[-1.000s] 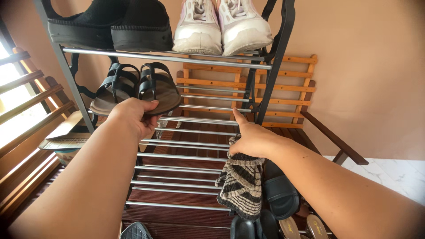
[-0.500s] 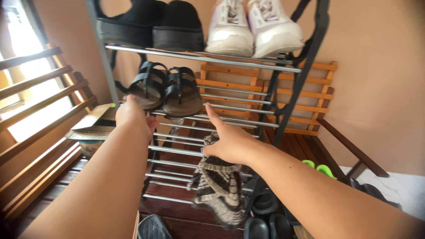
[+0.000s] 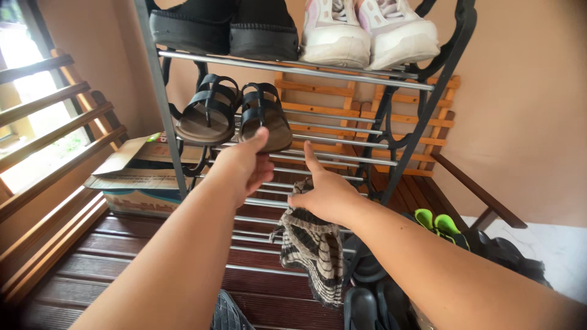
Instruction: The person wipes several pairs of sandals and slippers with a patterned cloth, handling each item one at a time. The person wipes the soles, straps, and insoles, then places the cleaned footwear back on a metal shoe rack.
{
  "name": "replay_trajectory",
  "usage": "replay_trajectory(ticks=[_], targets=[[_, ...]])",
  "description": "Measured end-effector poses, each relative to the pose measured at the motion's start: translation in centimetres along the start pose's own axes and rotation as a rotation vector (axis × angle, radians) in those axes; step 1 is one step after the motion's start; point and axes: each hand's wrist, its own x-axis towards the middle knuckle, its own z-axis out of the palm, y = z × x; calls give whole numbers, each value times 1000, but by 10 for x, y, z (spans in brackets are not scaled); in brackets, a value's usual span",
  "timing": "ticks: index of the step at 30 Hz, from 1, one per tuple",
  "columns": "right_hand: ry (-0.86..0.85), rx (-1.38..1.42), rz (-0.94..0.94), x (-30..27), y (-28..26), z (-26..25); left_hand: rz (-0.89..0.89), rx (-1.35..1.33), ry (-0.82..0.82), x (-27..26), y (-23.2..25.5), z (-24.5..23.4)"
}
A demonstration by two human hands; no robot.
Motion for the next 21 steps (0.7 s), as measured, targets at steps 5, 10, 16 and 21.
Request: replay_trajectory(ticks=[5, 10, 16, 21], targets=[[-42, -24, 80, -9, -2, -7, 0, -130, 163, 16, 13, 18], [-22, 25, 91, -3, 2, 3, -46, -118, 147, 15, 14, 10], [244, 328, -92, -14, 10, 28, -153, 30, 44, -8, 5, -4], [325, 1073, 140, -50, -4, 37, 109, 35, -9, -87, -37, 24]])
